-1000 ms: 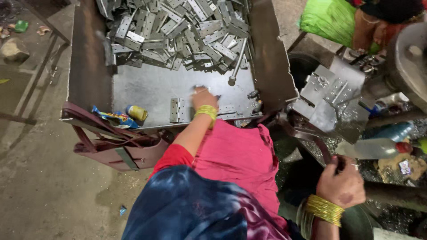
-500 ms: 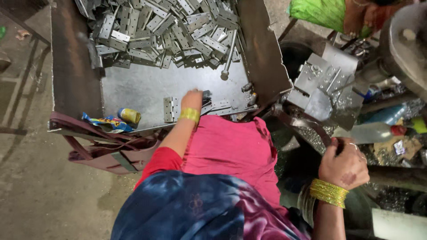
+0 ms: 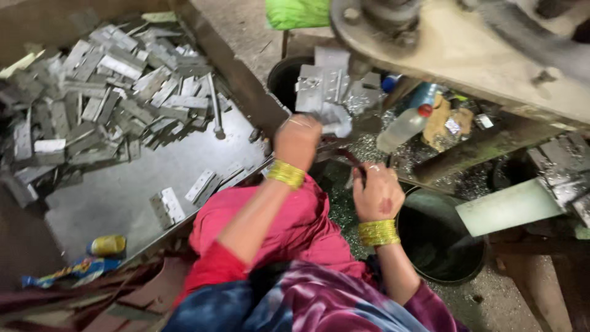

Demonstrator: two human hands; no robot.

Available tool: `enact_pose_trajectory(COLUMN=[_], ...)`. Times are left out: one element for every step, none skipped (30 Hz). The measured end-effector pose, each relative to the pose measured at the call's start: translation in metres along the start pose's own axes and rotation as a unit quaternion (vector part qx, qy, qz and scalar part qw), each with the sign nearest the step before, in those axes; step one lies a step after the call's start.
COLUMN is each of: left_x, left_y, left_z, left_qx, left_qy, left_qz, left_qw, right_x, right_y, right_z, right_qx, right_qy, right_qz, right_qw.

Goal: The person operates a manual press machine to process metal brackets. They pick brackets from a metal bin, place them into the press, and operate the lever to stamp or shape the pieces, then return them to the bin.

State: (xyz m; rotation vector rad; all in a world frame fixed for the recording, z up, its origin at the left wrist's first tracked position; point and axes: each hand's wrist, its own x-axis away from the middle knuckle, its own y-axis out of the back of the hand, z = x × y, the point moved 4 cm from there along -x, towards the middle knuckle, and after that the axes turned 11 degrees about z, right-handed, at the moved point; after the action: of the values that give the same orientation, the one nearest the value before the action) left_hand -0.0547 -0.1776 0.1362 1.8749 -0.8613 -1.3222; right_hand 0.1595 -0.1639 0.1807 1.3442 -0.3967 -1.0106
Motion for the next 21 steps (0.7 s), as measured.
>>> enact_pose_trajectory(left_x=[-0.009,-0.019,-0.028,-0.035,-0.047,-0.055,-0.061,-0.066,-0.066,-0.063,-0.06,-0.054,-0.047,-0.04,-0.034,-0.03,-0.03,-0.032,-0.038,-0.044,-0.052], left_y=[-0.014,-0.021,-0.028,-0.033,-0.034,-0.036,-0.038,-0.044,-0.05,-0.056,-0.056,-0.056,-0.055,-0.059,-0.064,-0.068,-0.068,-0.069,-0.07,-0.071,-0.073], left_z=[-0.02,-0.034,-0.043,-0.047,-0.041,-0.035,-0.027,-0.022,-0.018,-0.016,-0.021,-0.027,-0.035,-0.044,-0.051,-0.056,-0.058,-0.059,-0.059,-0.054,-0.049], left_qx=[-0.079,-0.059,-0.038,-0.021,0.043,0.111,0.177,0.187,0.196,0.206,0.143,0.08,0.015,-0.039,-0.092,-0.144,-0.141,-0.138,-0.136,-0.141,-0.145], left_qy=[-0.001,0.004,0.011,0.017,0.051,0.089,0.13,0.163,0.198,0.233,0.202,0.169,0.135,0.112,0.089,0.067,0.058,0.049,0.039,0.046,0.054], left_qz=[0.102,0.112,0.124,0.135,0.089,0.047,0.005,0.027,0.05,0.074,0.063,0.05,0.038,0.087,0.138,0.187,0.189,0.188,0.187,0.196,0.206], left_qw=[0.992,0.992,0.992,0.99,0.994,0.989,0.976,0.968,0.959,0.948,0.967,0.981,0.99,0.989,0.982,0.969,0.97,0.971,0.972,0.969,0.966], right_x=[0.002,0.004,0.004,0.005,0.004,0.004,0.003,0.001,0.0,-0.002,-0.004,-0.006,-0.008,-0.012,-0.017,-0.021,-0.026,-0.033,-0.039,-0.041,-0.039], right_y=[0.003,0.004,0.005,0.006,0.006,0.006,0.005,0.003,0.002,0.0,-0.005,-0.01,-0.016,-0.018,-0.021,-0.025,-0.029,-0.035,-0.042,-0.051,-0.062], right_z=[0.0,0.0,-0.001,-0.001,-0.003,-0.004,-0.006,-0.009,-0.011,-0.014,-0.018,-0.023,-0.026,-0.027,-0.028,-0.029,-0.032,-0.036,-0.04,-0.046,-0.053], right_qx=[-0.009,-0.013,-0.016,-0.023,-0.023,-0.02,-0.017,-0.014,-0.011,-0.007,-0.001,0.004,0.009,0.005,0.001,-0.003,-0.003,-0.004,-0.005,0.004,0.015], right_qy=[0.005,0.004,0.004,0.004,-0.001,-0.007,-0.012,-0.016,-0.022,-0.028,-0.051,-0.075,-0.099,-0.085,-0.07,-0.055,-0.051,-0.047,-0.044,-0.047,-0.051], right_qz=[-0.001,0.002,0.007,0.01,0.006,0.009,0.013,0.017,0.022,0.029,0.084,0.138,0.19,0.213,0.236,0.26,0.276,0.29,0.305,0.316,0.329], right_qw=[1.0,1.0,1.0,1.0,1.0,1.0,1.0,1.0,0.999,0.999,0.995,0.988,0.977,0.973,0.969,0.964,0.96,0.956,0.951,0.948,0.943])
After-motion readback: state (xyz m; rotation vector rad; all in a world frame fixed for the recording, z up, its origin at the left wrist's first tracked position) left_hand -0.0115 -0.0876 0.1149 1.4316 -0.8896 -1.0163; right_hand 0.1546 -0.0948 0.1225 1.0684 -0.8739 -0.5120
